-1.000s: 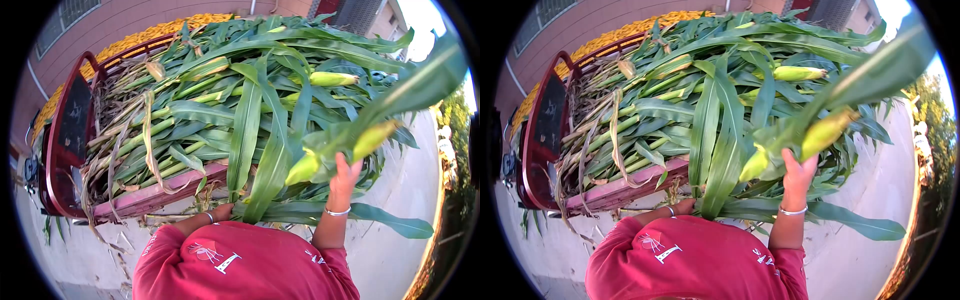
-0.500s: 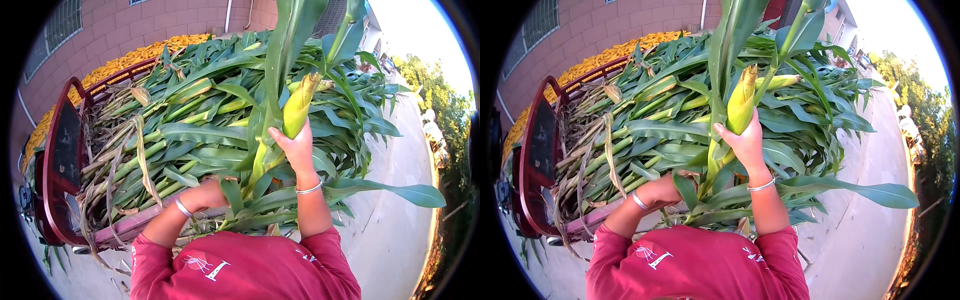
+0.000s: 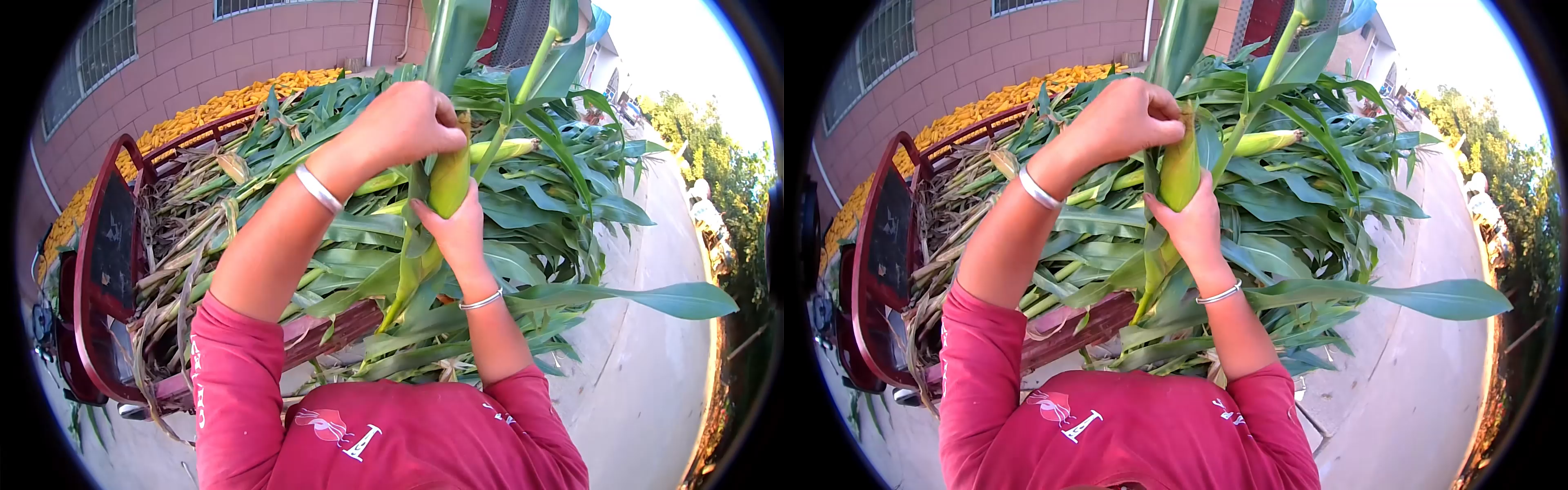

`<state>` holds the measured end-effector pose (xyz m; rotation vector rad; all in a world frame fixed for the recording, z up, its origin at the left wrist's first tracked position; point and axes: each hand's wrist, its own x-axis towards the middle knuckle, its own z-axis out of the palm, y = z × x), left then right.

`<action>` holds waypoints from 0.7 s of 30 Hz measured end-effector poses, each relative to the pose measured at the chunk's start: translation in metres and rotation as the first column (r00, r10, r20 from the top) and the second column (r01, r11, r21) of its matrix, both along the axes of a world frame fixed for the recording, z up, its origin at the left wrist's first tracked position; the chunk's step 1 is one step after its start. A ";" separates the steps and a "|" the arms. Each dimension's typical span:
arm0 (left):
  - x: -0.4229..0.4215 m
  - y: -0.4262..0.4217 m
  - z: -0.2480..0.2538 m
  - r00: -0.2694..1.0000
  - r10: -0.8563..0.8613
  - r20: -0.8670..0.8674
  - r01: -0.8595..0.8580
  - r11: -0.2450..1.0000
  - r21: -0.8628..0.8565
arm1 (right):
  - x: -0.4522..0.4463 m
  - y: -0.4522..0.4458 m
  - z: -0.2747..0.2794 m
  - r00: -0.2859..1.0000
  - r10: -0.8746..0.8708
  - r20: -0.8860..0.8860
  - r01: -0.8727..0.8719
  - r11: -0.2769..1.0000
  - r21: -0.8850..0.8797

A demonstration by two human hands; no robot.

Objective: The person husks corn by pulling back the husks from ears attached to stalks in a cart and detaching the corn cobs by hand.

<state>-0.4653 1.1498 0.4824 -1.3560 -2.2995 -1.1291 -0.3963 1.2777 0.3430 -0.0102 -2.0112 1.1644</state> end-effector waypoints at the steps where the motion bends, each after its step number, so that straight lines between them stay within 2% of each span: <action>1: -0.005 0.000 0.003 0.999 0.046 0.015 -0.045 0.997 -0.070 | -0.003 -0.002 -0.001 0.995 -0.083 0.045 0.081 0.995 0.063; 3: -0.013 0.001 0.001 0.996 0.049 0.069 -0.049 0.999 -0.008 | -0.011 -0.007 0.000 0.992 -0.104 0.069 0.098 0.991 0.086; 6: -0.024 0.000 -0.004 0.985 0.135 0.109 -0.134 0.991 -0.015 | -0.022 -0.014 -0.002 0.992 -0.121 0.016 0.118 0.981 0.152; 8: -0.040 0.002 -0.022 0.976 0.190 0.103 -0.202 0.971 0.125 | -0.027 -0.016 -0.002 0.994 -0.107 0.026 0.102 0.985 0.141; 9: -0.044 0.000 -0.034 0.975 0.196 0.106 -0.209 0.970 0.126 | -0.028 -0.017 -0.002 0.995 -0.100 0.029 0.095 0.986 0.134; 11: -0.053 -0.004 -0.055 0.886 -0.090 0.454 -0.127 0.896 0.426 | -0.030 -0.015 -0.004 0.998 -0.053 0.021 0.051 0.994 0.093; 12: -0.050 -0.006 -0.064 0.842 -0.210 0.497 -0.082 0.861 0.502 | -0.032 -0.014 -0.005 1.000 -0.011 0.010 0.011 0.999 0.051; 13: -0.042 -0.007 -0.068 0.869 -0.218 0.445 -0.056 0.849 0.525 | -0.034 -0.014 -0.005 1.000 -0.009 0.004 0.009 0.998 0.054; 16: -0.027 -0.007 -0.063 0.867 -0.245 0.434 -0.060 0.813 0.580 | -0.037 -0.016 -0.005 0.999 -0.001 0.052 -0.002 0.998 0.059; 18: -0.032 -0.005 -0.064 0.861 -0.152 0.485 -0.018 0.944 0.328 | -0.038 -0.022 -0.002 0.999 0.019 0.045 -0.022 0.998 0.059; 19: -0.033 -0.003 -0.067 0.862 -0.152 0.483 -0.020 0.943 0.333 | -0.039 -0.025 0.000 0.999 0.022 0.044 -0.025 0.998 0.064; 21: -0.033 0.000 -0.076 0.872 -0.333 0.360 0.086 0.827 0.556 | -0.040 -0.029 0.002 0.996 0.003 0.090 -0.007 0.999 0.051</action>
